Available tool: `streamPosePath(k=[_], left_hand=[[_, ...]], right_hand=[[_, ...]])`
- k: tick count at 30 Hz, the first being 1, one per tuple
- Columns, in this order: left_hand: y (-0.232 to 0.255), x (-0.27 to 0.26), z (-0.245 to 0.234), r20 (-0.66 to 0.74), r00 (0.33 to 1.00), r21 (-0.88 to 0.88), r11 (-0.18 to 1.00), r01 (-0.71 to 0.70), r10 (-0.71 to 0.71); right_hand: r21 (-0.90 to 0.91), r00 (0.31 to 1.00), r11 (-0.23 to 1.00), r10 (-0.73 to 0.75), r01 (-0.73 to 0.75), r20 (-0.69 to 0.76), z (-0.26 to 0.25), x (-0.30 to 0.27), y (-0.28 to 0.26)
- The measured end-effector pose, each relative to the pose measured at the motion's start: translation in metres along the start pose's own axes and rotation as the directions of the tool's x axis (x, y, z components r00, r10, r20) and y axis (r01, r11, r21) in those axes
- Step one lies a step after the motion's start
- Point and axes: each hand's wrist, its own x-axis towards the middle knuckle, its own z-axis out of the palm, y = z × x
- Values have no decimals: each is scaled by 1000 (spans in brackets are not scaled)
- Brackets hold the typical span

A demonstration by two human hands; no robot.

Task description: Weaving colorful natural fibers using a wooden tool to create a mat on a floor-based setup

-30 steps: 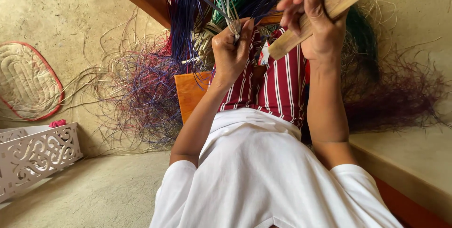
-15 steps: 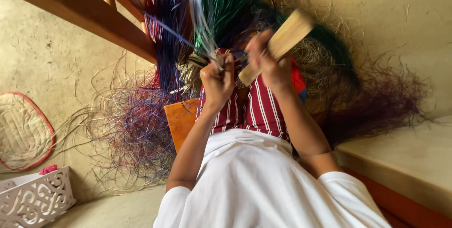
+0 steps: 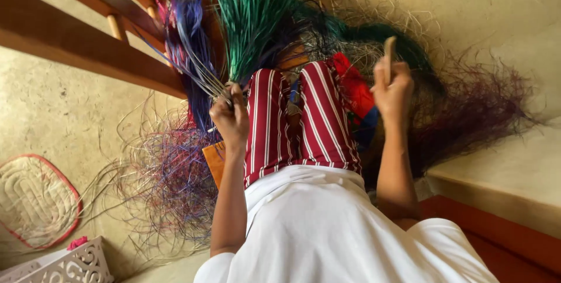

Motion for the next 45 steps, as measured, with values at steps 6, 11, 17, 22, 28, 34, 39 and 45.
streamPosePath(k=[6,11,17,22,28,34,39,45], left_hand=[[39,-22,20,113,992,51,997,-60,54],[50,-42,25,221,966,107,982,-159,132],[21,-58,4,272,962,186,979,-82,29],[-31,-58,-16,271,963,247,966,-77,8],[-17,-45,-32,221,975,407,907,-105,13],[5,-39,-20,190,981,371,928,-35,-39],[-18,-33,-15,159,987,343,938,-52,-4],[-26,-29,-7,151,988,268,963,-15,-27]], right_hand=[[439,941,877,42,-195,335,66,-68,-47],[647,798,549,65,-530,599,83,-74,-105],[633,722,351,280,-690,632,85,-51,-76],[742,850,467,456,-481,264,-9,43,-119],[679,928,731,202,71,-314,-108,129,6],[16,868,874,480,-486,131,-40,56,-101],[365,945,900,129,-239,301,46,-27,-3],[523,930,822,22,-225,366,66,-60,-30]])
